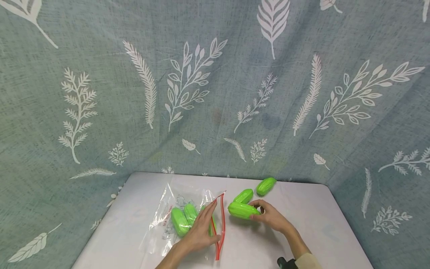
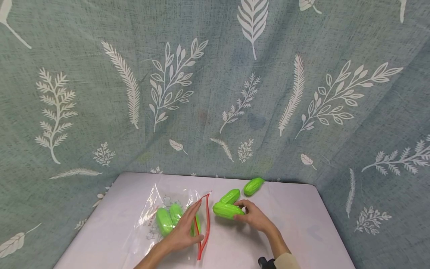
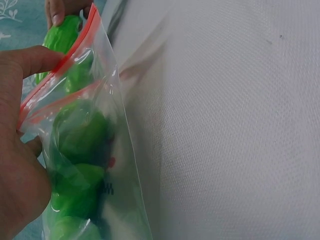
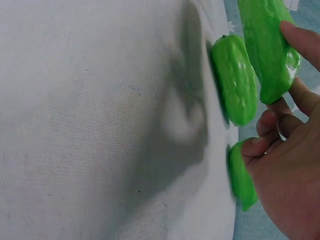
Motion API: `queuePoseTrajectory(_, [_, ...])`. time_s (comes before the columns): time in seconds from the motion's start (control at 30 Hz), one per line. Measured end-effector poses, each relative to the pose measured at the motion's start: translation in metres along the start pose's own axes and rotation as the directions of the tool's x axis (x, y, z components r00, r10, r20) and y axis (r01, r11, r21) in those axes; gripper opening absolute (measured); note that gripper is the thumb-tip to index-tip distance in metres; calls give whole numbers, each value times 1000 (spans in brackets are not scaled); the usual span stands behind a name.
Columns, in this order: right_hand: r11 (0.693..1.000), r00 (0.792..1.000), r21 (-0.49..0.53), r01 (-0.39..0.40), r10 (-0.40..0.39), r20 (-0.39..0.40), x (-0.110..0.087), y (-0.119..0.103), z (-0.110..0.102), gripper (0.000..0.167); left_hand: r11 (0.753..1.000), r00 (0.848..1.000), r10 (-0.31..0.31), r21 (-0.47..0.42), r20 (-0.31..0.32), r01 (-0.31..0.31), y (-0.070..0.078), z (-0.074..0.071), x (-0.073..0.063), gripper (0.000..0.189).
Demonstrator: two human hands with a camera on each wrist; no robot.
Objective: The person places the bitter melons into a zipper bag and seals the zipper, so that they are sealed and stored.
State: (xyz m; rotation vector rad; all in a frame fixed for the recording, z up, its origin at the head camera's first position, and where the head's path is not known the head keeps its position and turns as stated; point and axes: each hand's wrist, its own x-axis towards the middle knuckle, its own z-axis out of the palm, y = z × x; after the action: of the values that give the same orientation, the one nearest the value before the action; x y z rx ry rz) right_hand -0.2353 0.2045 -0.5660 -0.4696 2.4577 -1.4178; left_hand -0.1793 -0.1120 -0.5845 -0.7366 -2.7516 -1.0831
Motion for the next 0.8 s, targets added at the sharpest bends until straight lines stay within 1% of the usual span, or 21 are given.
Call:
queuePoseTrajectory(0.1, [1000, 1000, 8, -7, 7, 6, -1, -1, 1, 54, 1000, 1000, 10, 3, -9, -10, 0, 0, 0, 119])
queuePoseTrajectory(0.2, [1000, 1000, 2, 2, -2, 10, -1, -3, 2, 55, 1000, 1000, 8, 10, -6, -8, 0, 0, -1, 119])
queuePoseTrajectory(0.67, [999, 1000, 43, 12, -13, 13, -1, -2, 7, 50, 1000, 1000, 0, 1, 6, 0, -1, 1, -2, 120])
queuePoseTrajectory(0.8, [999, 1000, 45, 16, -17, 20, -2, -3, 9, 50, 1000, 1000, 14, -4, -2, -14, -2, 1, -3, 120])
